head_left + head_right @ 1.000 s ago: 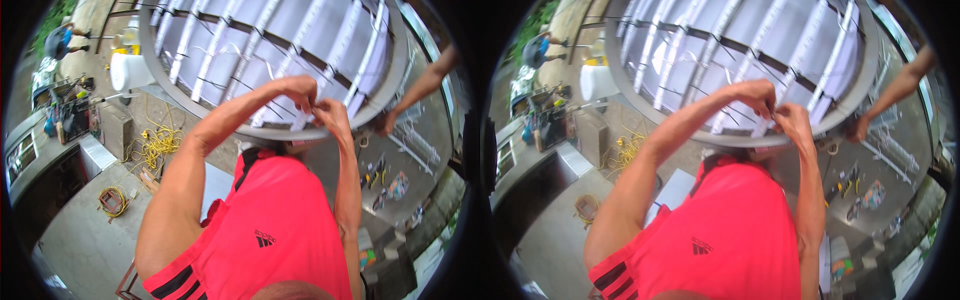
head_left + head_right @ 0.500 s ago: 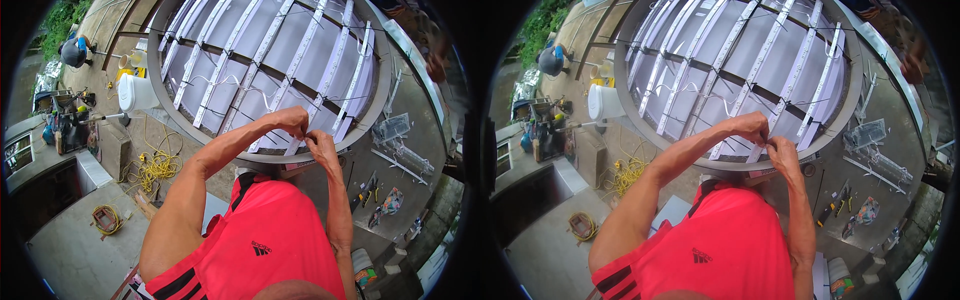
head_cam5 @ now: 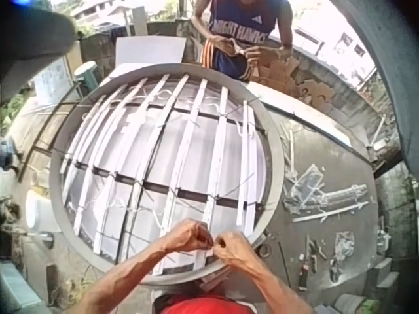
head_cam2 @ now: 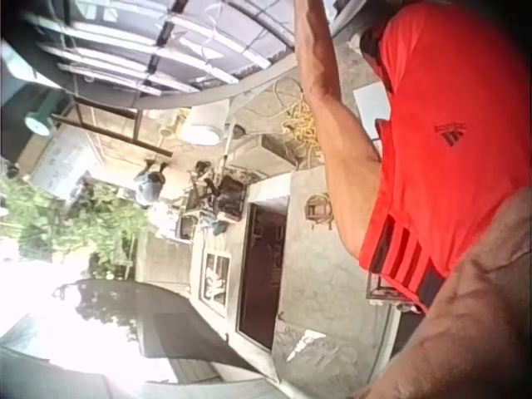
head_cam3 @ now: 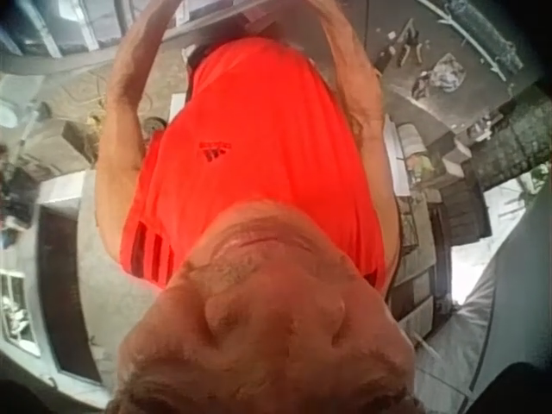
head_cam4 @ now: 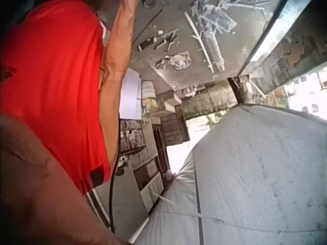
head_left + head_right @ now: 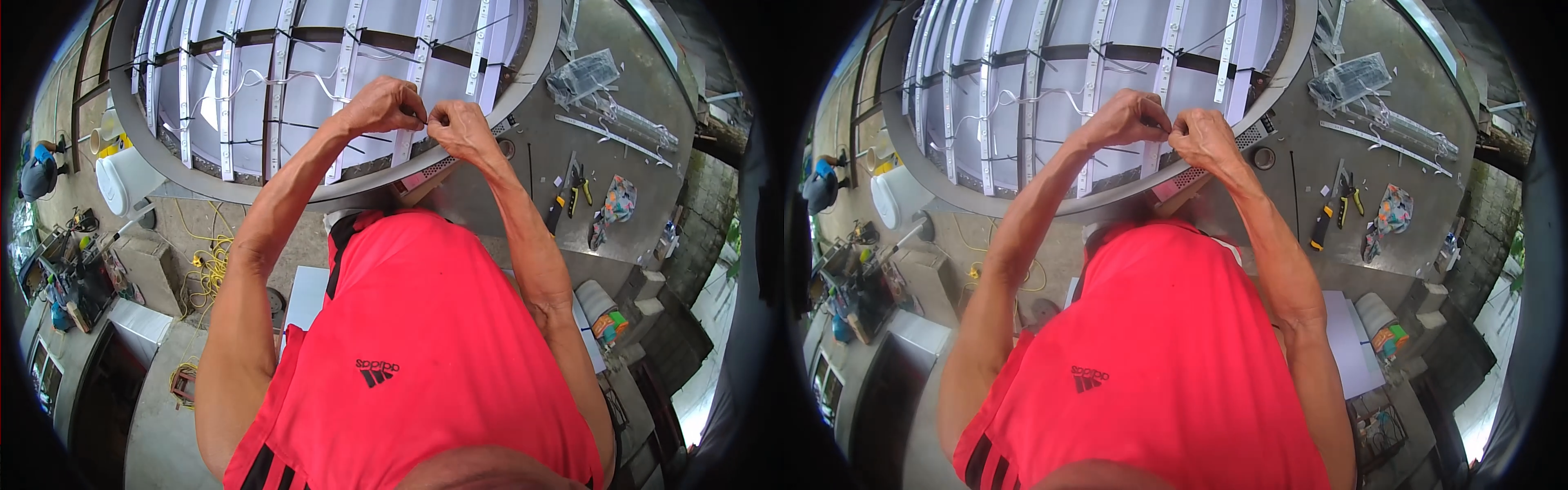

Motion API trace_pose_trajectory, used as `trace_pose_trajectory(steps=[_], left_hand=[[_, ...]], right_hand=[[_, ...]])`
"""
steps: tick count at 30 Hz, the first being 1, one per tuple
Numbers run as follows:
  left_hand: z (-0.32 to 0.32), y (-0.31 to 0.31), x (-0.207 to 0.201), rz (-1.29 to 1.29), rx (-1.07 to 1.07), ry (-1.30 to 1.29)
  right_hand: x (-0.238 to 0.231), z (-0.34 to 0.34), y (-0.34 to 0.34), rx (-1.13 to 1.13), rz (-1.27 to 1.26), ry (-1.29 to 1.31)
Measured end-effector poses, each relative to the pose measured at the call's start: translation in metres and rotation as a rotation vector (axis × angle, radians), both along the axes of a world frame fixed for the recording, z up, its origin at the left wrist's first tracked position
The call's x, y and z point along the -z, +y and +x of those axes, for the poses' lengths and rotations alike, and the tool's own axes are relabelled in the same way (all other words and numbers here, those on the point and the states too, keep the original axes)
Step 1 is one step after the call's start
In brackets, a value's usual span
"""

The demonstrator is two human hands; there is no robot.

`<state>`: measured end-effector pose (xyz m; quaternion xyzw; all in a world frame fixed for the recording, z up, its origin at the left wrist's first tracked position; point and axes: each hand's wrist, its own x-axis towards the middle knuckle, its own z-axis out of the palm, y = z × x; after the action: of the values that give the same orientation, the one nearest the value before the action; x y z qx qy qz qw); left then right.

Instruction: Wiring and securing LED strips into a circular sign frame.

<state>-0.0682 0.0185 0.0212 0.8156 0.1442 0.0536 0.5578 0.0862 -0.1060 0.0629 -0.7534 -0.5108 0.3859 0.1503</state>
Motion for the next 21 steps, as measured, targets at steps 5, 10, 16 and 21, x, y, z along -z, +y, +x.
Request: trace_pose_trajectory(steps=[5,10,16,21], left_hand=[[-0.003,-0.004,-0.001,0.075,-0.018,0.052],[-0.005,-0.007,0.000,0.164,-0.036,0.088],[-0.009,-0.008,-0.004,0.028,-0.081,0.045],[-0.008,-0.012,-0.010,0.100,-0.123,0.069]], right_hand=[[-0.007,0.006,-0.010,-0.005,0.030,-0.079],[-0.021,0.001,-0.014,-0.038,0.047,-0.049],[-0.015,0.014,-0.016,-0.181,0.224,-0.137],[-0.015,0.006,0.000,-0.225,-0.090,-0.074]])
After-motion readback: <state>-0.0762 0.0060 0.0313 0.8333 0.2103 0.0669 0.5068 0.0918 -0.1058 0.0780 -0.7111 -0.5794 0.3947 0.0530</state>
